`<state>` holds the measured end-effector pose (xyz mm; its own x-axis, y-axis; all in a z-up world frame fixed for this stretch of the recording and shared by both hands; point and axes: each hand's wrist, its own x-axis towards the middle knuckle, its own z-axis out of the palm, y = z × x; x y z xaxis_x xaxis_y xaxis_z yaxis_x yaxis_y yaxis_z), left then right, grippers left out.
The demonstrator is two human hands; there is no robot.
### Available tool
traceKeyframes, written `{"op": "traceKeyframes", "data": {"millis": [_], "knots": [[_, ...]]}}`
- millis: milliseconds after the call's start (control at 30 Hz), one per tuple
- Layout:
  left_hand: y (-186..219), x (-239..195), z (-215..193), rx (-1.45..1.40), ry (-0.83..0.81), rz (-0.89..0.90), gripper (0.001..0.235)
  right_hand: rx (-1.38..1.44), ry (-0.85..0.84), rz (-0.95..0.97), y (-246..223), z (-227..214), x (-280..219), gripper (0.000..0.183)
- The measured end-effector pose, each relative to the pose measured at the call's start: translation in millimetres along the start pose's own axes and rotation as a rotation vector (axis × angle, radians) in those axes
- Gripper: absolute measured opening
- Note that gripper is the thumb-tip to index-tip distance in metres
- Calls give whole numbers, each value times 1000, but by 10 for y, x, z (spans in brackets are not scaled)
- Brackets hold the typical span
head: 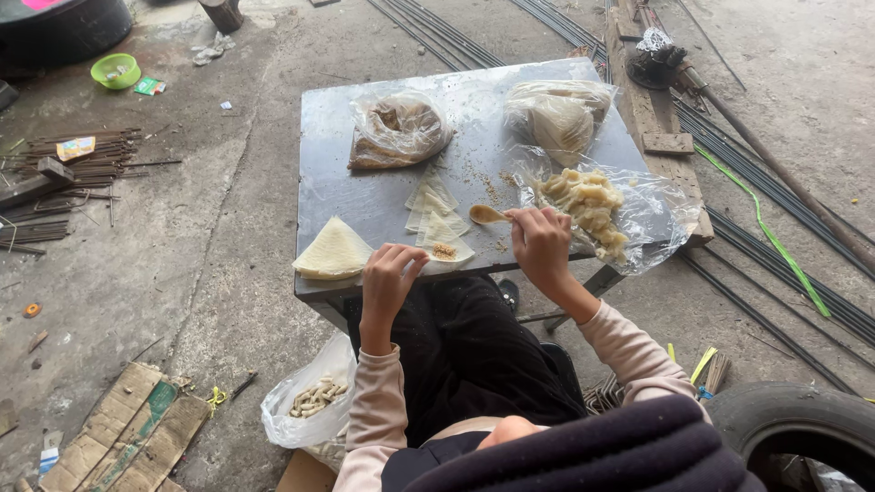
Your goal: The person sits at a metal table outdoors and assembles dumplings by hand. They place a filling onto thin triangular wrappers, fold them into a cone shape, and set the finished dumplings aside.
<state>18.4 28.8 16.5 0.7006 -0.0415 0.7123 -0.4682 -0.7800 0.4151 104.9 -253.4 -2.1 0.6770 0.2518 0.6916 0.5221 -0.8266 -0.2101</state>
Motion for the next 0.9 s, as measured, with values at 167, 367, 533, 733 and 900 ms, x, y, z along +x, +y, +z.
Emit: {"op": "traceKeyframes", "data": {"millis": [167, 367, 533, 733, 900], "knots": [[57, -15, -72, 23, -12, -2, 11, -166, 40, -118, -243, -249, 24, 21], [117, -41, -108, 28, -58, -20, 10, 39, -149, -137, -715, -253, -136, 26], [166, -34, -67, -3, -58, -15, 15, 162, -124, -86, -812, -199, -92, 17], [184, -65, -34, -54, -126, 8, 32, 362, -129, -67, -858, -166, -106, 27], [159, -52, -43, -50, -136, 49, 22, 360, -152, -86, -906, -125, -128, 32]]}}
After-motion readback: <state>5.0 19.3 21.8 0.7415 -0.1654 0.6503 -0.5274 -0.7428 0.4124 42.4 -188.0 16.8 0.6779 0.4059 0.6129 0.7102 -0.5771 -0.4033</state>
